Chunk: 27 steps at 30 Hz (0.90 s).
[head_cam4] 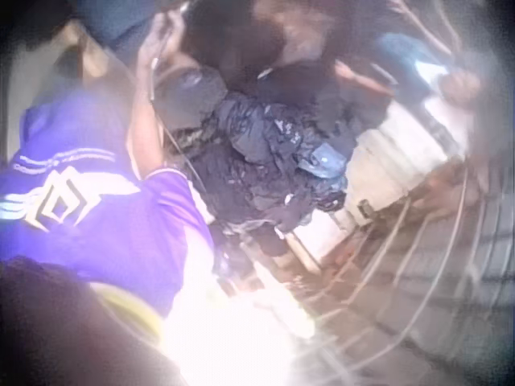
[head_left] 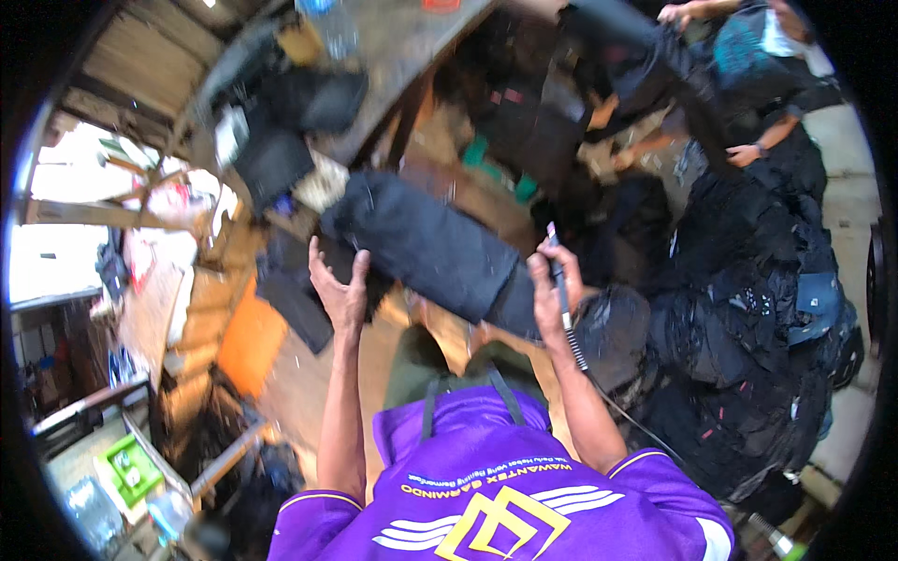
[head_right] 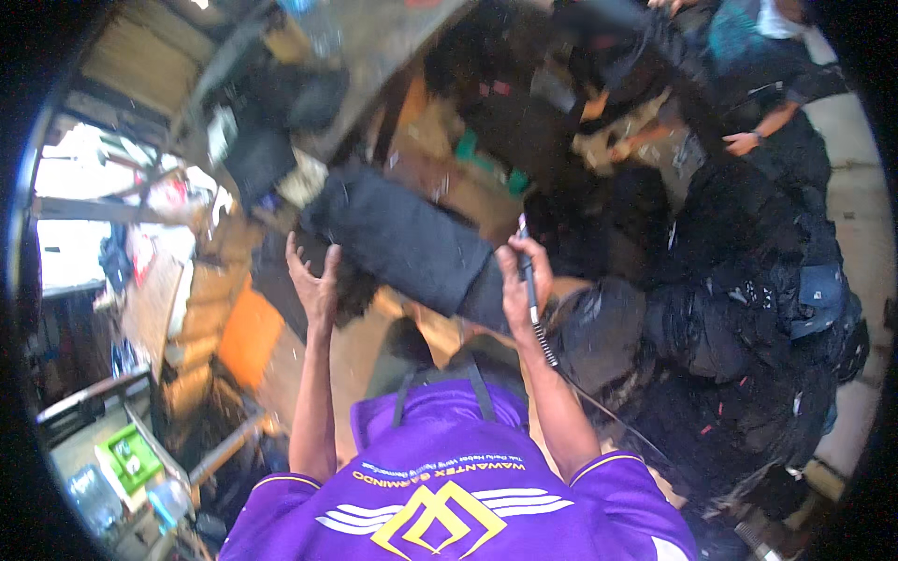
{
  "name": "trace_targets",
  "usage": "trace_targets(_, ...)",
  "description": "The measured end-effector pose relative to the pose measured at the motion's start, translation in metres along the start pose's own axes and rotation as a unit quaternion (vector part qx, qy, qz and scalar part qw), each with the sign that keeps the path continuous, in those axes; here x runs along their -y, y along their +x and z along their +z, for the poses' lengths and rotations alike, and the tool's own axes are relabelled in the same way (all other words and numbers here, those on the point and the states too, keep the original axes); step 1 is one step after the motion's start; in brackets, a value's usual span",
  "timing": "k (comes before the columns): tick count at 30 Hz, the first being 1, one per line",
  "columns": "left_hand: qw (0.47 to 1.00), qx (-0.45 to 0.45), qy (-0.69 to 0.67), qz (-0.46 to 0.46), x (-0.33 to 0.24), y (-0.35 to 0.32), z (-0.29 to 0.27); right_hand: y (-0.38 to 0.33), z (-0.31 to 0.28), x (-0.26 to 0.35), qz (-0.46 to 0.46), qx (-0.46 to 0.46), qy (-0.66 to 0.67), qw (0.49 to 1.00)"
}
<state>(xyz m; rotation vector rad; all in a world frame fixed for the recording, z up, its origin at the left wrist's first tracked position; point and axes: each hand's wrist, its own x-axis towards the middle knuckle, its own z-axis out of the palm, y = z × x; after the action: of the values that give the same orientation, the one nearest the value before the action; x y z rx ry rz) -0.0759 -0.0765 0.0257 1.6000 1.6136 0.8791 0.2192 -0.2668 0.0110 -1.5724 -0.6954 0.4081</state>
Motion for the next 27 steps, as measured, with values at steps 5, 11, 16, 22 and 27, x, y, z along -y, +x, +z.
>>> trace_targets(5,0.94,0.14,0.274,0.146,-0.004,0.115,0.055,0.005,0.057,0.0,-0.048,0.0,-0.173,0.984)
trace_targets(11,0.939,0.263,0.222,0.031,-0.038,0.148,0.043,-0.008,0.069,-0.005,-0.04,-0.083,-0.186,0.978)
trace_targets(16,0.796,0.428,-0.264,-0.337,-0.039,0.119,-0.008,-0.012,0.052,-0.009,-0.042,-0.104,-0.155,0.982)
trace_targets(22,0.812,0.532,-0.048,-0.234,-0.057,0.13,0.061,-0.023,-0.025,-0.003,-0.066,-0.133,-0.199,0.969)
trace_targets(27,0.848,0.491,0.124,0.157,-0.093,0.018,0.176,-0.066,-0.164,0.003,-0.062,-0.228,-0.229,0.945)
